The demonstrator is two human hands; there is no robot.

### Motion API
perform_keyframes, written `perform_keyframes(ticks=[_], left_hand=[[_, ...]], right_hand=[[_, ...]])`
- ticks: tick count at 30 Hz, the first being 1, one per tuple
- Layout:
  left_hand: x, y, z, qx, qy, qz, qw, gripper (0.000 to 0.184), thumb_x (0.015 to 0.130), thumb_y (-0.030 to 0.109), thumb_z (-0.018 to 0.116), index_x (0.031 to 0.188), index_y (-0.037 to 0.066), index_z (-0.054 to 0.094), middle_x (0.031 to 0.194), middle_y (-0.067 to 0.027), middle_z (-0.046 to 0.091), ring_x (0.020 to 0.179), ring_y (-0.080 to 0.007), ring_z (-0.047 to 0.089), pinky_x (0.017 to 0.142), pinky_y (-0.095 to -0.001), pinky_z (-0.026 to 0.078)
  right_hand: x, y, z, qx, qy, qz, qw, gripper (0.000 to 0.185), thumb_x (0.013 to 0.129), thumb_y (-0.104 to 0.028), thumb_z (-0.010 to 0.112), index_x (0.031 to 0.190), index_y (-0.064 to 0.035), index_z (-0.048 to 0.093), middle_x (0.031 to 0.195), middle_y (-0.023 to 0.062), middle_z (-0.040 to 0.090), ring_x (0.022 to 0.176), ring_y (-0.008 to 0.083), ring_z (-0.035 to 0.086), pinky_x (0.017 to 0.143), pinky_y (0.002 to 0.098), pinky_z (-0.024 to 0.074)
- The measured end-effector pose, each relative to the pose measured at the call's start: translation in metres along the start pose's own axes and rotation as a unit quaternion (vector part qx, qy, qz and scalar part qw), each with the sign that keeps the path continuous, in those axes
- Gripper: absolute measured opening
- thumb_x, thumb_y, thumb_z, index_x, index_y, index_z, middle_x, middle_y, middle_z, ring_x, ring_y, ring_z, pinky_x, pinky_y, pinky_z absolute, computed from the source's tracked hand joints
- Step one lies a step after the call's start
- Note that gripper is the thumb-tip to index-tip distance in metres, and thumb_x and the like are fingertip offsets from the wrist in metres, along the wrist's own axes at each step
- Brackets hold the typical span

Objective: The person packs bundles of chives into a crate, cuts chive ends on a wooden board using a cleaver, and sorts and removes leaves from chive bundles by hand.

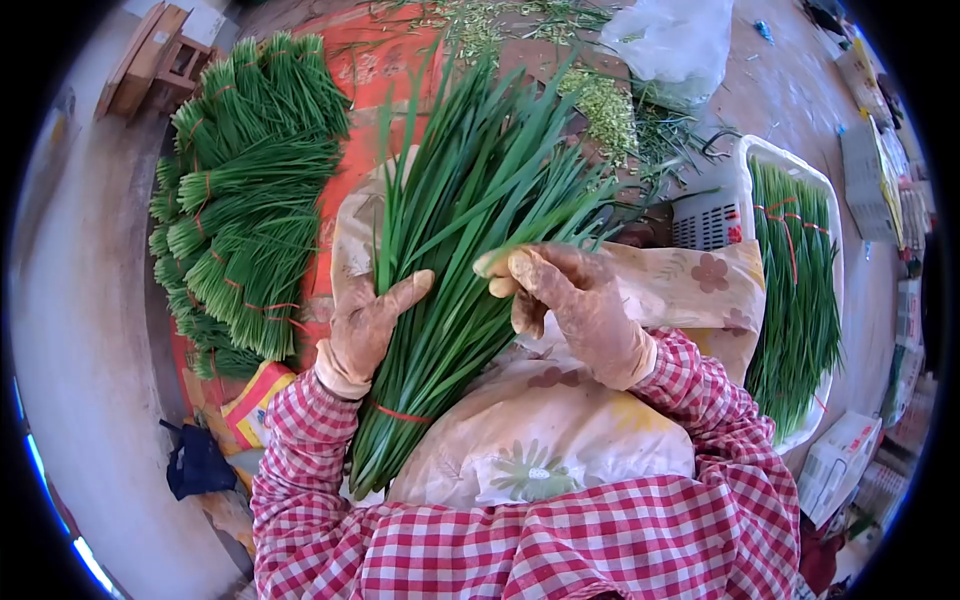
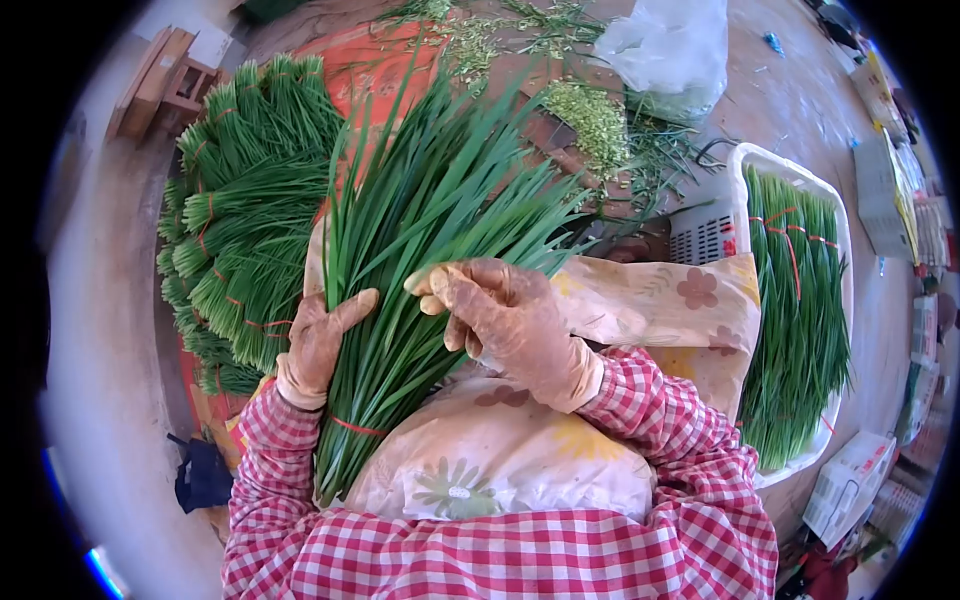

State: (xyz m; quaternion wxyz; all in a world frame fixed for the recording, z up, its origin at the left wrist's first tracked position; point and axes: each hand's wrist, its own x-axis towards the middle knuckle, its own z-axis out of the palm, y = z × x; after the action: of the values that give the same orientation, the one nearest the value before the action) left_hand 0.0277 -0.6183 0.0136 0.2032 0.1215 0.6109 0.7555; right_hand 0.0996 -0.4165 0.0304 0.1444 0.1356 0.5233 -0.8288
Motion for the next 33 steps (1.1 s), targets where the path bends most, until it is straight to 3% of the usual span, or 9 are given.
perform_keyframes(ticks=[5, 8, 10, 13, 17, 23, 25, 28, 33], left_hand=[[0.001, -0.002, 0.000, 0.028, 0.005, 0.024, 0.999, 0.067, 0.080, -0.008, 0.062, 0.139, 0.003, 0.032, 0.134, -0.0114, 0.046, 0.118, -0.0204, 0.048, 0.100, -0.0330, 0.040], [0.004, -0.001, 0.001, 0.077, -0.027, 0.127, 0.989, 0.065, 0.080, -0.008, 0.063, 0.138, 0.003, 0.034, 0.131, -0.0109, 0.048, 0.116, -0.0202, 0.050, 0.098, -0.0325, 0.041], [0.000, -0.002, 0.004, 0.017, 0.011, 0.027, 0.999, 0.064, 0.080, -0.007, 0.063, 0.137, 0.002, 0.035, 0.130, -0.0111, 0.049, 0.114, -0.0201, 0.052, 0.097, -0.0323, 0.042], [0.002, -0.003, 0.000, 0.094, -0.003, 0.069, 0.993, 0.062, 0.081, -0.006, 0.063, 0.137, 0.002, 0.036, 0.128, -0.0114, 0.051, 0.113, -0.0199, 0.052, 0.096, -0.0322, 0.042], [0.001, 0.000, 0.004, 0.049, 0.015, 0.053, 0.997, 0.061, 0.082, -0.005, 0.063, 0.136, 0.002, 0.036, 0.127, -0.0115, 0.052, 0.112, -0.0200, 0.053, 0.096, -0.0325, 0.043], [0.005, 0.000, -0.005, 0.109, -0.019, 0.045, 0.993, 0.059, 0.081, -0.006, 0.063, 0.134, 0.001, 0.038, 0.124, -0.0109, 0.054, 0.109, -0.0196, 0.055, 0.095, -0.0320, 0.044], [0.003, -0.002, -0.009, 0.014, -0.011, -0.048, 0.999, 0.055, 0.082, -0.002, 0.064, 0.132, 0.002, 0.041, 0.118, -0.0095, 0.058, 0.101, -0.0181, 0.058, 0.091, -0.0315, 0.046], [0.003, 0.003, -0.009, -0.073, -0.010, -0.111, 0.991, 0.053, 0.084, 0.001, 0.064, 0.132, 0.004, 0.041, 0.111, -0.0079, 0.062, 0.093, -0.0173, 0.062, 0.086, -0.0307, 0.049], [0.005, 0.000, -0.015, -0.061, 0.011, -0.087, 0.994, 0.058, 0.083, -0.001, 0.062, 0.134, 0.006, 0.036, 0.116, -0.0096, 0.059, 0.098, -0.0184, 0.060, 0.087, -0.0317, 0.049]], right_hand=[[0.007, 0.005, -0.009, -0.008, -0.042, 0.097, 0.994, 0.036, 0.095, -0.033, 0.053, 0.110, -0.0027, 0.063, 0.091, 0.0054, 0.065, 0.062, 0.0063, 0.058, 0.049, 0.0174, 0.0429], [0.006, 0.006, -0.008, 0.007, -0.085, 0.131, 0.988, 0.031, 0.094, -0.028, 0.055, 0.111, -0.0027, 0.062, 0.092, 0.0058, 0.065, 0.063, 0.0068, 0.060, 0.049, 0.0176, 0.0441], [0.004, 0.005, -0.001, -0.018, -0.090, 0.148, 0.985, 0.028, 0.093, -0.023, 0.057, 0.112, -0.0028, 0.062, 0.091, 0.0050, 0.066, 0.063, 0.0071, 0.060, 0.050, 0.0177, 0.0443], [0.004, 0.006, 0.007, -0.039, -0.081, 0.143, 0.986, 0.027, 0.090, -0.021, 0.062, 0.110, -0.0028, 0.063, 0.089, 0.0019, 0.064, 0.062, 0.0059, 0.058, 0.049, 0.0179, 0.0429], [0.006, 0.009, 0.016, -0.046, -0.054, 0.124, 0.990, 0.024, 0.088, -0.020, 0.066, 0.102, -0.0010, 0.065, 0.082, -0.0005, 0.063, 0.060, 0.0049, 0.056, 0.050, 0.0191, 0.0436], [0.010, 0.013, 0.027, -0.096, -0.025, 0.091, 0.991, 0.019, 0.086, -0.019, 0.068, 0.090, -0.0005, 0.067, 0.072, 0.0000, 0.061, 0.055, 0.0053, 0.053, 0.049, 0.0204, 0.0435], [0.010, 0.013, 0.027, -0.095, -0.025, 0.091, 0.991, 0.019, 0.086, -0.019, 0.069, 0.087, -0.0006, 0.067, 0.071, 0.0003, 0.060, 0.054, 0.0055, 0.052, 0.049, 0.0205, 0.0432], [0.008, 0.009, 0.029, -0.053, -0.028, 0.094, 0.994, 0.018, 0.086, -0.018, 0.068, 0.082, 0.0001, 0.065, 0.069, 0.0006, 0.059, 0.053, 0.0062, 0.052, 0.047, 0.0207, 0.0420], [0.015, 0.002, 0.023, -0.041, 0.002, 0.103, 0.994, 0.019, 0.085, -0.017, 0.068, 0.080, 0.0000, 0.064, 0.067, 0.0013, 0.060, 0.050, 0.0063, 0.053, 0.043, 0.0199, 0.0389]])
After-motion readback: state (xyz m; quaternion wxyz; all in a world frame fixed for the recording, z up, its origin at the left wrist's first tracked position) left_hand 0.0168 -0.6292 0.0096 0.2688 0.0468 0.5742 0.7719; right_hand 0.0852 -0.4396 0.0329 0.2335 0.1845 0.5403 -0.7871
